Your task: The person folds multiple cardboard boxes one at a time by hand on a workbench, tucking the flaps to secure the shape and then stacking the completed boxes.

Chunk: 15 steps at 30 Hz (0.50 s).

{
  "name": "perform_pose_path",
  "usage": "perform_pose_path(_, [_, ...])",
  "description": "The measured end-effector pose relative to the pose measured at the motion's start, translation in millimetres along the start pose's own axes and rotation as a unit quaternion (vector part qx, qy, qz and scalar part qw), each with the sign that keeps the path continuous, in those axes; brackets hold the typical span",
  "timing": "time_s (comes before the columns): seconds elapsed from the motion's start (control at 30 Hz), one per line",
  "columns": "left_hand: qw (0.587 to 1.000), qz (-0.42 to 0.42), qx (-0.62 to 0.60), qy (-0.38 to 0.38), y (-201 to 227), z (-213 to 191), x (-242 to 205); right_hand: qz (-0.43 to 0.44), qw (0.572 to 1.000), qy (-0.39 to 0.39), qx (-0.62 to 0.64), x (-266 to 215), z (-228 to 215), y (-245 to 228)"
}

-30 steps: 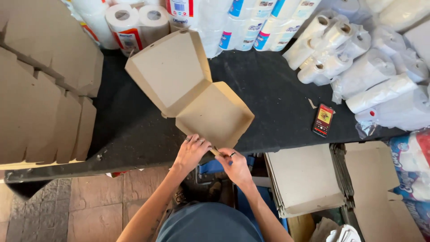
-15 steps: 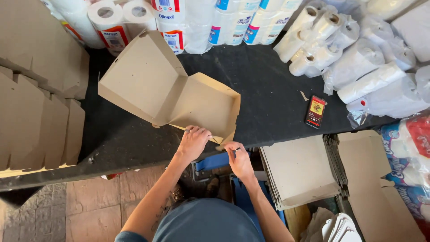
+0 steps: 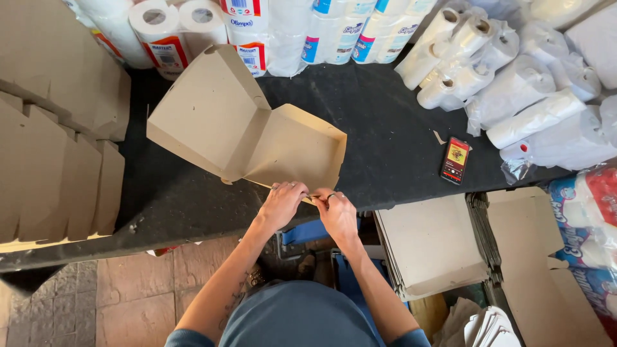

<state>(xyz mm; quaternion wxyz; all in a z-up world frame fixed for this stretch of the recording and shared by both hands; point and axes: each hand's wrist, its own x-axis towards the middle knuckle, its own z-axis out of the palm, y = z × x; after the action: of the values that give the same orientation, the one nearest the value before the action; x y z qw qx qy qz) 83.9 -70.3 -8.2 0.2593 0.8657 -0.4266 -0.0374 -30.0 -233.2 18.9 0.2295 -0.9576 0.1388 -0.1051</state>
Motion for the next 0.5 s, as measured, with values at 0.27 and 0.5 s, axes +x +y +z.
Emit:
perform_pose_path(0.27, [0.998,0.023,0.041,0.045,-3,7,5,0.021,0.995,-0.096,-0.029,17,-9,-6])
perform_pose_path(0.5, [0.996,-0.018,0.017,0.083,7,10,8,0.039,0.99,-0.133,-0.039,24,-21,-22])
